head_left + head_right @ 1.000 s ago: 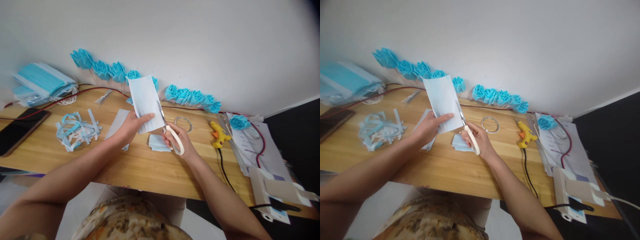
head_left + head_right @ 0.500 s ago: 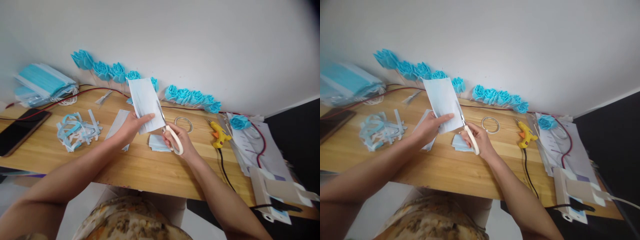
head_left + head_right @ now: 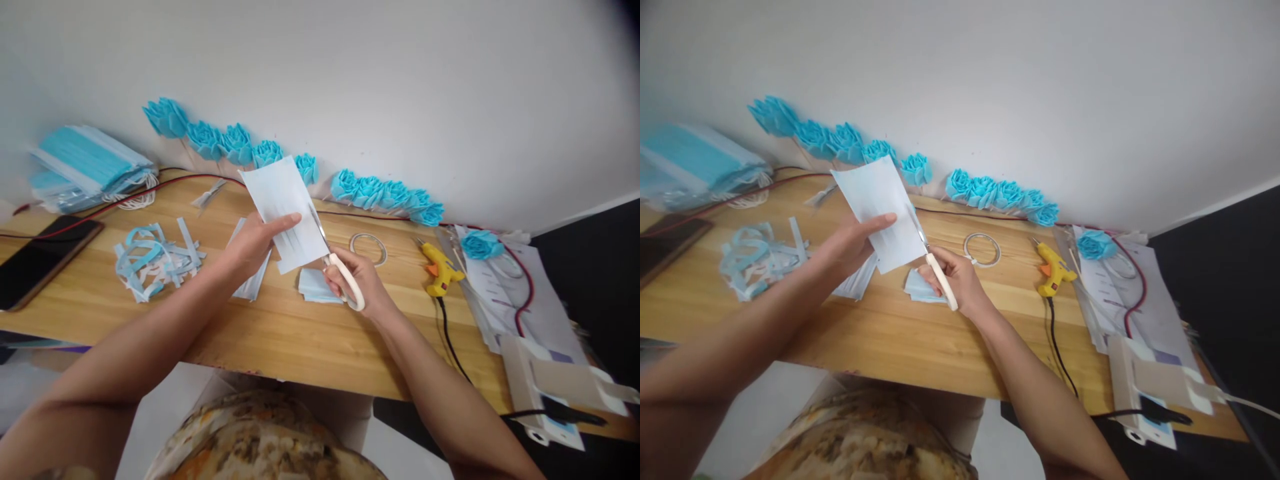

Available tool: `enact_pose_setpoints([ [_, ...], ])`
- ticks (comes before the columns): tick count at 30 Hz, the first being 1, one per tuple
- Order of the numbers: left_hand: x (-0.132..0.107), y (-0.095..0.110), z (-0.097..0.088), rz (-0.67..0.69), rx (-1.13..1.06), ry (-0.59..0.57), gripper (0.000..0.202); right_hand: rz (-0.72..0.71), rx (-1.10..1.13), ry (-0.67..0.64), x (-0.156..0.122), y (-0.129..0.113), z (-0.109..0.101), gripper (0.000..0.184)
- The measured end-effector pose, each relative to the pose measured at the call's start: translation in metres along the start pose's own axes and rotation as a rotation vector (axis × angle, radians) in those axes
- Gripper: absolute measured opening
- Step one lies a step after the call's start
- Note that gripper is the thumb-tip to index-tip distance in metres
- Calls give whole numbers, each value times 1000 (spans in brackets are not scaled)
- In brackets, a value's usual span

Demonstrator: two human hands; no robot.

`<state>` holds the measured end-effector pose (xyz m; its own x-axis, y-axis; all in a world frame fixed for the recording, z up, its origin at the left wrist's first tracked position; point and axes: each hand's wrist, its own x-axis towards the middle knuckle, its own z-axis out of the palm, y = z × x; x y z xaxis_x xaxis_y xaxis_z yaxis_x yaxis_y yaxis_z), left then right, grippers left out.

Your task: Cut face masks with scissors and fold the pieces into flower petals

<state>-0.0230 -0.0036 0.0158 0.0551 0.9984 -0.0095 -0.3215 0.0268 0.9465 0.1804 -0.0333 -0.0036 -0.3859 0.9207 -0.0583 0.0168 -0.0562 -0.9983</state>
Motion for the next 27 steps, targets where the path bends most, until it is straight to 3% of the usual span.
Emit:
enact_pose_setpoints([
  [6,0,-5,0,12,-8,63,48,35,-23,-44,-3,-8,0,55],
  [21,-4,-15,4,-38,130,31,48,-12,-107,-44,-2,-10,-1,65],
  [27,-5,-18,3,-35,55,-12,43,-12,-121,-26,-2,-10,-2,68],
])
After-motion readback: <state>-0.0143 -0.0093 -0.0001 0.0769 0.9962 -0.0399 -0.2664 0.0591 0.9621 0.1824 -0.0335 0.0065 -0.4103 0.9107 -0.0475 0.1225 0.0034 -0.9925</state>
